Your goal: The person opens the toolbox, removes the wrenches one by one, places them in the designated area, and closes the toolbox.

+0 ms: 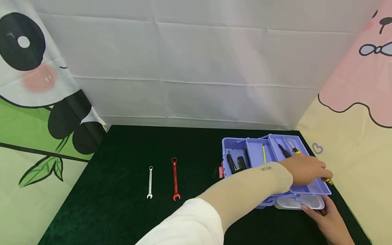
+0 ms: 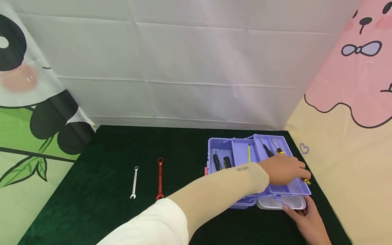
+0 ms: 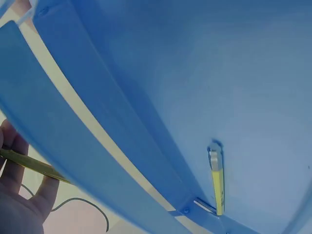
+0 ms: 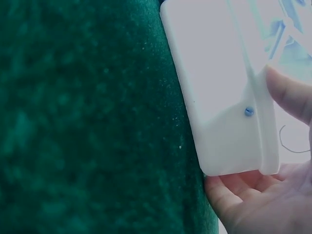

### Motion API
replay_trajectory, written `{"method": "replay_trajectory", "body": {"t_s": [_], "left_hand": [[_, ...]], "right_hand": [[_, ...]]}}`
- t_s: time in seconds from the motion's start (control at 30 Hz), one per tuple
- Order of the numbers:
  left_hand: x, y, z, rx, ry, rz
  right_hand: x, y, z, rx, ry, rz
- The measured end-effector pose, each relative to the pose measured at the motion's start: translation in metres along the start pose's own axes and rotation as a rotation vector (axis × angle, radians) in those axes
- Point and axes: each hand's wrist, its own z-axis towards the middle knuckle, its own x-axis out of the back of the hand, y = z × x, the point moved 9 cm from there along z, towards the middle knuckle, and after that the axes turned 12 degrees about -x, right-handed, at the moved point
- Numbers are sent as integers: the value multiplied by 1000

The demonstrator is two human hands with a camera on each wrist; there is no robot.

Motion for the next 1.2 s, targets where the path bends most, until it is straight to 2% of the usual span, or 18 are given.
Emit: {"method": "replay_trajectory", "body": {"t_s": [0.2,0.3,0.5,0.63,0.8,1.0,1.13,1.2], "left_hand": [[3,-7,-11,-4,-22,-10],[9,-13,-18,9,4,-33],[24,-34,-33,42,97,-114],[26,-45,-43,72,110,-121],[23,-50,-59,91,94,-130],[30,-53,-85,83,130,-175],[34,-56,-110,76,187,-243],[37,-58,-124,69,236,-283]], "right_hand": [[-2,-1,2,-2,-14,-12],[-1,-1,2,4,-12,-38],[0,-5,7,18,2,-65],[2,-4,10,11,10,-82],[6,-1,9,-2,26,-136],[5,-1,9,-4,27,-139],[4,-3,9,-5,24,-133],[4,-4,8,-6,26,-138]]}}
